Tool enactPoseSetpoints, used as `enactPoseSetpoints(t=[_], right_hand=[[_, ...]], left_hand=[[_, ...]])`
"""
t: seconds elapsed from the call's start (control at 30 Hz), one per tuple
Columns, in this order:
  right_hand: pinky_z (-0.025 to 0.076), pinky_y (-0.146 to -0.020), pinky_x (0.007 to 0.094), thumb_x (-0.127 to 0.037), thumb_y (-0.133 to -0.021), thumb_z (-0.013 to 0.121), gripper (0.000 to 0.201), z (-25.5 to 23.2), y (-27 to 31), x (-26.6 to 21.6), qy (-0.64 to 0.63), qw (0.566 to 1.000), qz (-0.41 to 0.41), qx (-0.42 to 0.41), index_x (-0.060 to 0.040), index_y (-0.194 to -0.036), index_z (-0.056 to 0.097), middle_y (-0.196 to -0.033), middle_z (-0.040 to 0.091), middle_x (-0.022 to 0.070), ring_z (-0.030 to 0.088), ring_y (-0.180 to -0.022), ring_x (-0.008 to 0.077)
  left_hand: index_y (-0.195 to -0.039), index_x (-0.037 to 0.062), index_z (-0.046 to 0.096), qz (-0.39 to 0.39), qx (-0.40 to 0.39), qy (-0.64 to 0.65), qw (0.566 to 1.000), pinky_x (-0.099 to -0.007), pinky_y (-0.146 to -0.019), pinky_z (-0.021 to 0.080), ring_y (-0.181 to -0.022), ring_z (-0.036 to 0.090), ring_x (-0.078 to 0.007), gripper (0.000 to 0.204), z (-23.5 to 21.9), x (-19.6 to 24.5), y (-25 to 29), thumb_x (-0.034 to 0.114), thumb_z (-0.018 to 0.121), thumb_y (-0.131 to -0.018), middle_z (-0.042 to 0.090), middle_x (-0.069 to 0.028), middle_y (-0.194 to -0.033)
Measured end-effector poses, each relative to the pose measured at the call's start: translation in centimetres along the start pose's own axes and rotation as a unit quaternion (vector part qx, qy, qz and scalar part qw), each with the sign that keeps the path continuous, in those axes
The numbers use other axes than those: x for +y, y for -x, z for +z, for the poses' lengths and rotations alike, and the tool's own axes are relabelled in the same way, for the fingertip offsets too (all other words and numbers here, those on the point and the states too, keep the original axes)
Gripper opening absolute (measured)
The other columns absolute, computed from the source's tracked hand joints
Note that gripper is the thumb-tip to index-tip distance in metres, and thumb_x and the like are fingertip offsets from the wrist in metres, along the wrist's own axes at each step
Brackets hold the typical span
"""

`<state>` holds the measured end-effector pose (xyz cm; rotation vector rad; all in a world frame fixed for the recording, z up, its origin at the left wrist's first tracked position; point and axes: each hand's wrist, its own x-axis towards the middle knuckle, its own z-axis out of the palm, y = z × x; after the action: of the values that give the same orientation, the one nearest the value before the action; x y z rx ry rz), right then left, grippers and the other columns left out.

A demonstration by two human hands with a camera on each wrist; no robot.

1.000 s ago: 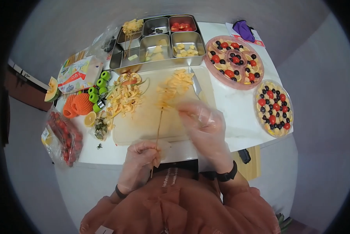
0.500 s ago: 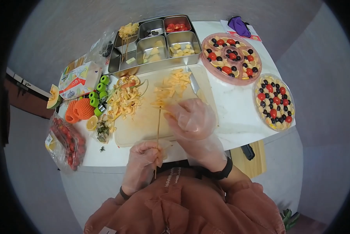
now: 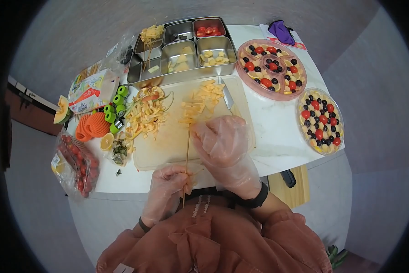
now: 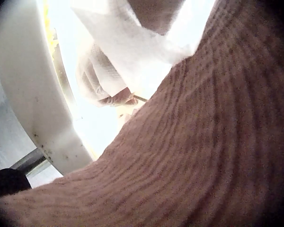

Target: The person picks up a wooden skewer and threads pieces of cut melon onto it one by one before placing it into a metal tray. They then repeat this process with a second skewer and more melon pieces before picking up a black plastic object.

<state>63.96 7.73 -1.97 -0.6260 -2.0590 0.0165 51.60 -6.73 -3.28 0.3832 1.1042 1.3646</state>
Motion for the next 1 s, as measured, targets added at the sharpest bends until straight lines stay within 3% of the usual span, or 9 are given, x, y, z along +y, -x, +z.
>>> enactPoseSetpoints(t=[0.07,0.3,0.4,0.47,0.77,1.0], right_hand=[[0.042,-0.072,0.0387,-0.005,-0.068,0.074,0.026,-0.4,-0.1,-0.3,-0.005,1.000,-0.003,-0.025,-0.0133,-0.091,0.065,-0.079,0.049,0.0037,0.052,-0.075,0.0242],[0.043,-0.072,0.0385,-0.004,-0.067,0.074,0.027,-0.3,0.3,0.3,-0.012,1.000,-0.004,-0.005,-0.0132,-0.092,0.066,-0.080,0.051,0.0028,0.053,-0.075,0.0244],[0.043,-0.070,0.0385,-0.003,-0.066,0.075,0.029,-1.3,-0.2,0.0,-0.026,0.999,0.032,-0.003,-0.0132,-0.092,0.066,-0.080,0.054,0.0023,0.055,-0.074,0.0248],[0.046,-0.064,0.0369,0.001,-0.064,0.077,0.029,-1.4,-0.4,0.0,-0.009,0.998,0.057,0.028,-0.0122,-0.088,0.068,-0.082,0.060,0.0047,0.058,-0.076,0.0265],[0.043,-0.067,0.0377,-0.006,-0.063,0.077,0.032,-1.1,-0.7,0.3,0.010,1.000,0.015,0.009,-0.0176,-0.091,0.067,-0.080,0.055,0.0009,0.055,-0.074,0.0243],[0.043,-0.069,0.0376,-0.006,-0.064,0.076,0.029,-0.8,-0.7,0.4,0.023,1.000,0.015,0.001,-0.0163,-0.091,0.068,-0.082,0.054,0.0014,0.055,-0.075,0.0239]], left_hand=[[-0.099,-0.0052,0.065,-0.004,0.013,-0.046,0.999,-0.0251,-0.062,0.048,-0.067,0.061,-0.0155,0.011,0.1,0.3,0.1,-0.001,0.061,-0.090,0.065,-0.0104,-0.078],[-0.101,-0.0060,0.066,0.007,0.009,-0.014,1.000,-0.0249,-0.062,0.047,-0.067,0.061,-0.0151,0.013,-0.1,0.0,-0.1,-0.001,0.061,-0.090,0.065,-0.0097,-0.078],[-0.100,-0.0058,0.066,0.005,0.011,-0.015,1.000,-0.0249,-0.062,0.047,-0.067,0.060,-0.0149,0.012,-0.1,0.0,0.0,-0.001,0.061,-0.090,0.065,-0.0095,-0.078],[-0.106,-0.0030,0.066,0.003,-0.012,-0.052,0.999,-0.0210,-0.063,0.043,-0.071,0.058,-0.0085,0.018,-0.2,-0.2,0.0,0.008,0.058,-0.095,0.064,-0.0042,-0.079],[-0.106,-0.0029,0.066,0.004,-0.015,-0.052,0.999,-0.0204,-0.064,0.044,-0.071,0.057,-0.0077,0.016,0.1,-0.2,0.1,0.007,0.060,-0.095,0.064,-0.0030,-0.081],[-0.107,-0.0032,0.066,0.025,-0.025,-0.058,0.998,-0.0210,-0.066,0.046,-0.072,0.058,-0.0081,0.016,0.1,-0.2,0.0,0.007,0.060,-0.095,0.064,-0.0030,-0.083]])
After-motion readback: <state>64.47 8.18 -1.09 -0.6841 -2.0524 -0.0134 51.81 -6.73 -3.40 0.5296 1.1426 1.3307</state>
